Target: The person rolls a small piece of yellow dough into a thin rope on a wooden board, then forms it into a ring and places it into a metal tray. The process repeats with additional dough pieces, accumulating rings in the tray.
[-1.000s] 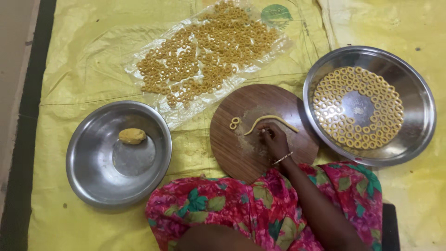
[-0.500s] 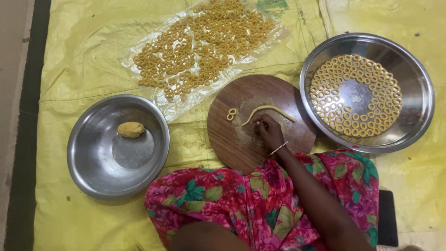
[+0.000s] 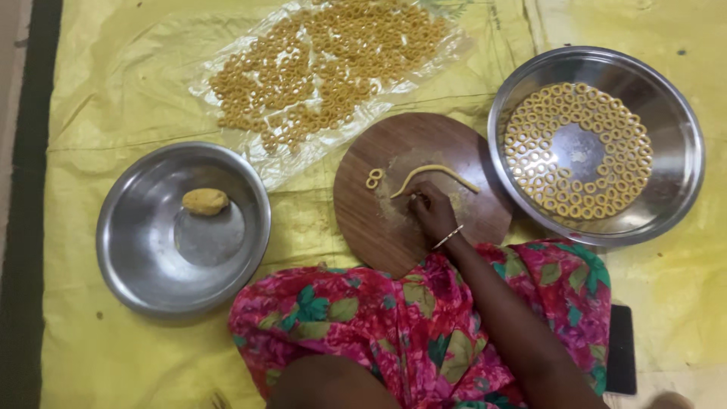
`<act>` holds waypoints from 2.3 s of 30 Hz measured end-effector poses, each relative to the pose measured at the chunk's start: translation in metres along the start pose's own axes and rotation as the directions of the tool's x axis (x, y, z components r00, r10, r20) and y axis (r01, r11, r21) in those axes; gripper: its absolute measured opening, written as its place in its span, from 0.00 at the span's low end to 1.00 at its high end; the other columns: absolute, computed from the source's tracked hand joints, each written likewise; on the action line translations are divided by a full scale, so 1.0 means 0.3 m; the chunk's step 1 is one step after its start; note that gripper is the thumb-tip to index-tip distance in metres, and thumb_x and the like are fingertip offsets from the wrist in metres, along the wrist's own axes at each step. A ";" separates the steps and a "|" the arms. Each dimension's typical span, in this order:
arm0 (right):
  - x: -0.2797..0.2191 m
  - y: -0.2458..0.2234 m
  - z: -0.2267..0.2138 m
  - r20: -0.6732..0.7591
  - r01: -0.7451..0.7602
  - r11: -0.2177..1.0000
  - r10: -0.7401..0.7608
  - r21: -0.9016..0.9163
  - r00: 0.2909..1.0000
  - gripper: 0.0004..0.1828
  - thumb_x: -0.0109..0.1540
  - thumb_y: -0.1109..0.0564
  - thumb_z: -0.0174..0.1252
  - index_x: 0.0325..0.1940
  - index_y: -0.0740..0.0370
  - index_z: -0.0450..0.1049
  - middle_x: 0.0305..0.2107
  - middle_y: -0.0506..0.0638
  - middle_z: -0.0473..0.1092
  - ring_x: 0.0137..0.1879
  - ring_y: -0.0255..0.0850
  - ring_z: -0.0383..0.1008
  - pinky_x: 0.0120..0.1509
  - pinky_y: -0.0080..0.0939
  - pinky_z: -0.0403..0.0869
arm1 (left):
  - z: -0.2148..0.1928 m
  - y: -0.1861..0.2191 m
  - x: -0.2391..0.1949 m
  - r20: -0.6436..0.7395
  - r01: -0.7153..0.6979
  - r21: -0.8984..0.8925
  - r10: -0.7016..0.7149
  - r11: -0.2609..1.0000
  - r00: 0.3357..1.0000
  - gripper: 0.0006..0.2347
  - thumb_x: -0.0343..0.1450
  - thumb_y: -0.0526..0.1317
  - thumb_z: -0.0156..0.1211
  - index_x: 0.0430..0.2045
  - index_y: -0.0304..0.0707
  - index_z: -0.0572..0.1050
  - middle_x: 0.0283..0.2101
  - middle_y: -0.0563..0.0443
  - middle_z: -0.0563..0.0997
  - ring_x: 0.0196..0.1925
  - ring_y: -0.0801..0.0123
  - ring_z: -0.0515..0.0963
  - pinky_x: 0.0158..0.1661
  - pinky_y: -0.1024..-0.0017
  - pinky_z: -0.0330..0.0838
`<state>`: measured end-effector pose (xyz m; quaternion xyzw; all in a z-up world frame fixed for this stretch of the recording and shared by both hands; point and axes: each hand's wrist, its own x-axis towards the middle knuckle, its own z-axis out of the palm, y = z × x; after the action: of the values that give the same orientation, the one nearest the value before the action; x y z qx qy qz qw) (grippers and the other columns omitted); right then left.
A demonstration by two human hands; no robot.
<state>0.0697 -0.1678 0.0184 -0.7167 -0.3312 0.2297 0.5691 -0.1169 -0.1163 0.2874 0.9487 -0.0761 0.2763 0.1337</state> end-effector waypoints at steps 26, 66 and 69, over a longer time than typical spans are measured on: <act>0.006 -0.101 -0.077 -0.027 0.167 0.897 -0.195 -0.409 0.980 0.16 0.59 0.70 0.55 0.50 0.62 0.76 0.44 0.56 0.74 0.51 0.51 0.76 0.55 0.48 0.74 | 0.792 -0.549 -0.224 0.233 0.881 -0.134 -0.850 0.453 0.472 0.07 0.72 0.39 0.58 0.39 0.40 0.78 0.44 0.40 0.82 0.44 0.46 0.82 0.44 0.53 0.76; -0.890 0.035 -0.999 -0.586 -0.625 -0.006 0.354 -0.781 0.729 0.40 0.60 0.33 0.61 0.69 0.57 0.68 0.47 0.70 0.72 0.54 0.66 0.76 0.55 0.61 0.76 | 0.910 -0.578 -0.258 0.324 0.686 -0.715 -0.806 0.133 0.494 0.07 0.71 0.32 0.60 0.40 0.31 0.82 0.34 0.48 0.84 0.36 0.69 0.82 0.38 0.72 0.75; -0.650 -0.081 -0.894 -0.500 -0.329 0.570 -0.169 -0.753 0.850 0.19 0.69 0.50 0.59 0.60 0.65 0.74 0.53 0.64 0.75 0.60 0.59 0.75 0.65 0.55 0.72 | 0.943 -0.583 -0.265 0.487 0.490 -0.837 -0.741 -0.244 0.463 0.07 0.76 0.34 0.59 0.40 0.25 0.79 0.33 0.45 0.81 0.32 0.69 0.79 0.34 0.73 0.76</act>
<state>0.1222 -0.4861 0.0988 -0.9450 -0.1978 -0.1254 0.2284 -0.0026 -0.0276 -0.0225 0.5040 0.2826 0.1522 0.8019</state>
